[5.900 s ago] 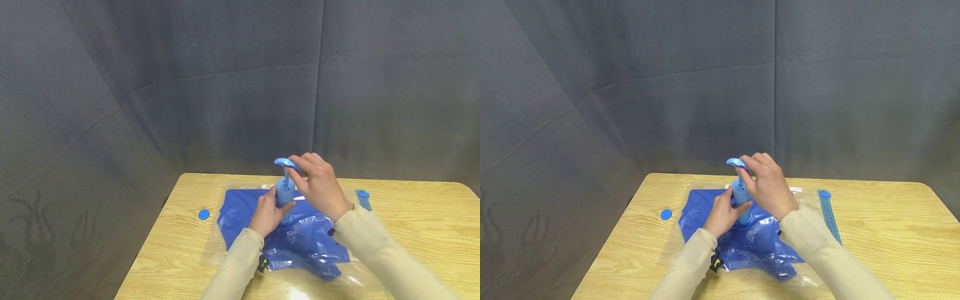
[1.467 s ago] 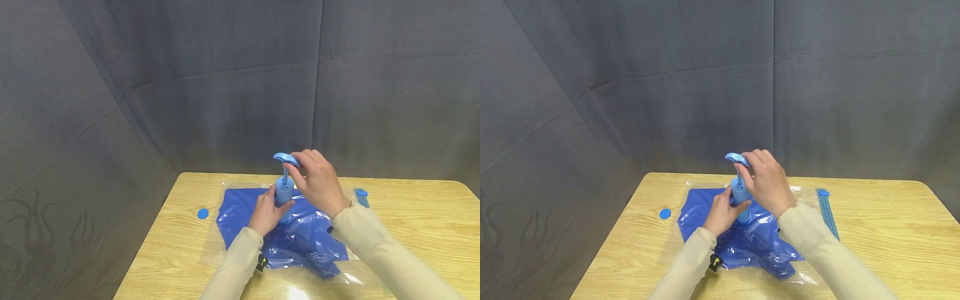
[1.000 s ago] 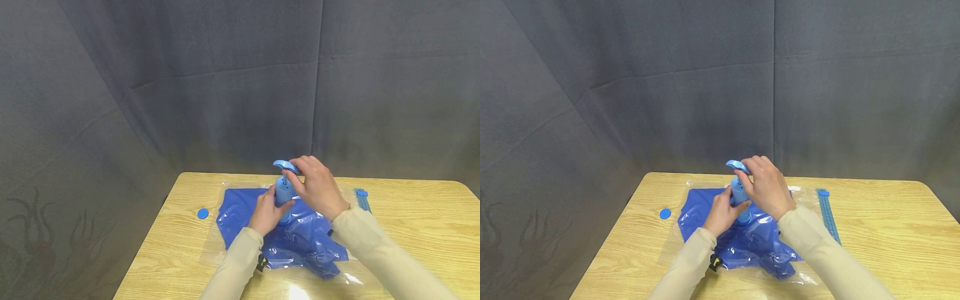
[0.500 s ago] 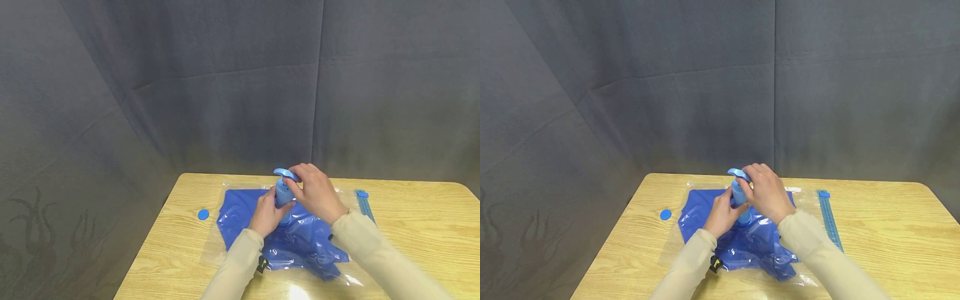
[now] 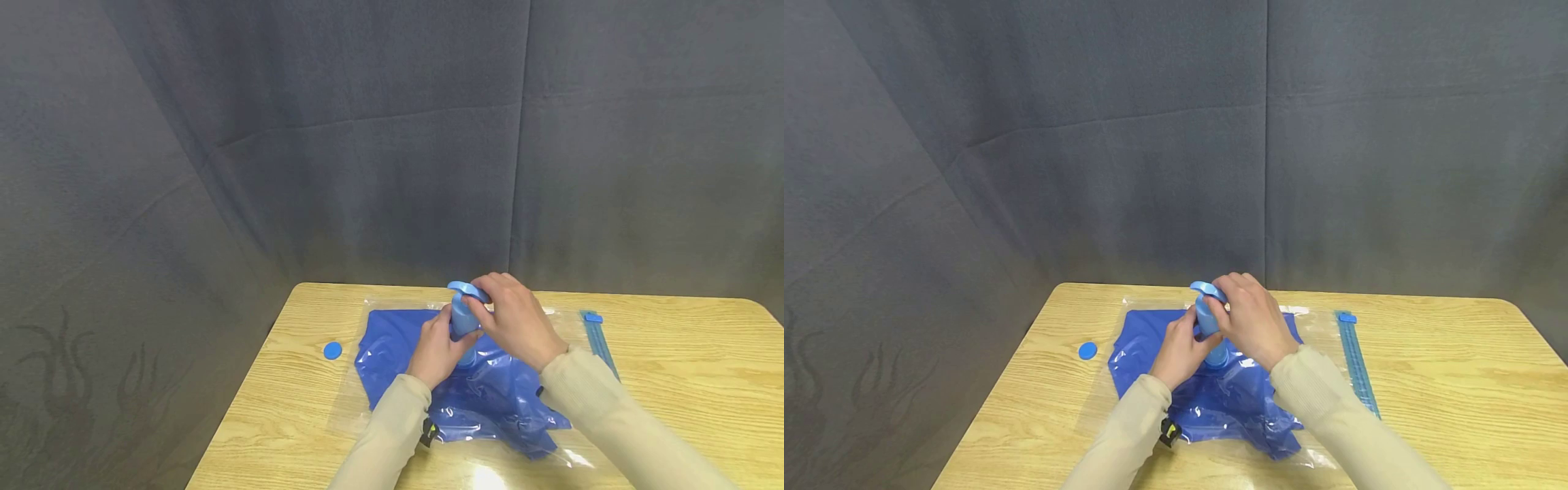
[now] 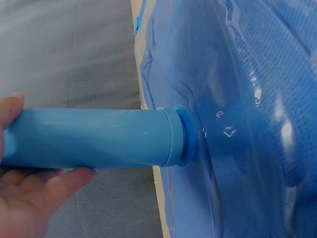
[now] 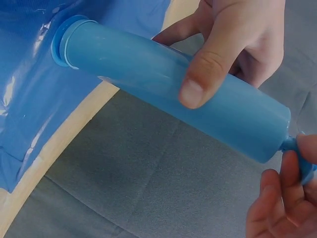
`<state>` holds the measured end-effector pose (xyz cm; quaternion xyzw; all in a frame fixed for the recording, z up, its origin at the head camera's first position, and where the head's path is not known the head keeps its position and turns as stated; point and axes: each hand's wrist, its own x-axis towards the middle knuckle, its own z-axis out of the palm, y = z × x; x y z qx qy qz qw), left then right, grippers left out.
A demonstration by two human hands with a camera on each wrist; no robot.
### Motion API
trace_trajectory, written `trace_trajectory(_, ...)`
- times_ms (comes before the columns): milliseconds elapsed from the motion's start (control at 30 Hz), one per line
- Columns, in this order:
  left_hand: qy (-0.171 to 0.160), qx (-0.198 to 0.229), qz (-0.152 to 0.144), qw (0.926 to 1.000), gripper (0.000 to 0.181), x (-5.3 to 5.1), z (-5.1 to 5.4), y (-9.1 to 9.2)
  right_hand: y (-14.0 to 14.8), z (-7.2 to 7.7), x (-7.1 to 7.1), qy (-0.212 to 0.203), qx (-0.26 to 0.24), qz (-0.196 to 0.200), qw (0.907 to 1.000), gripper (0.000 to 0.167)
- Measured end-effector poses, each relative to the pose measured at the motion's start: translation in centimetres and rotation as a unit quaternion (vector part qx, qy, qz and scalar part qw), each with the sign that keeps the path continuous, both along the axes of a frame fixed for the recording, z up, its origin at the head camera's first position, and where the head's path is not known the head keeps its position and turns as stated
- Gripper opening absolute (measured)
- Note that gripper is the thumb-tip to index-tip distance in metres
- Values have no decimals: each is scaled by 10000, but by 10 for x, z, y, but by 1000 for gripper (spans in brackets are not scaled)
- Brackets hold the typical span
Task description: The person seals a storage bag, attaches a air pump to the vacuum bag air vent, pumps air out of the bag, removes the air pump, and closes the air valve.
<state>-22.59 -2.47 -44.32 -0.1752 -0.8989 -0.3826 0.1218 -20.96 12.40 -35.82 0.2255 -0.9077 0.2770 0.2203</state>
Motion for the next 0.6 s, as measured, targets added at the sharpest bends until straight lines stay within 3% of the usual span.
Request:
trace_trajectory(367,53,19,17,10000,54,-1,0,0,0,0,-1,70,80,-20,9999,19)
trace_trajectory(600,109,33,-6,9999,54,-1,-1,0,0,0,-1,534,-23,79,9985,15)
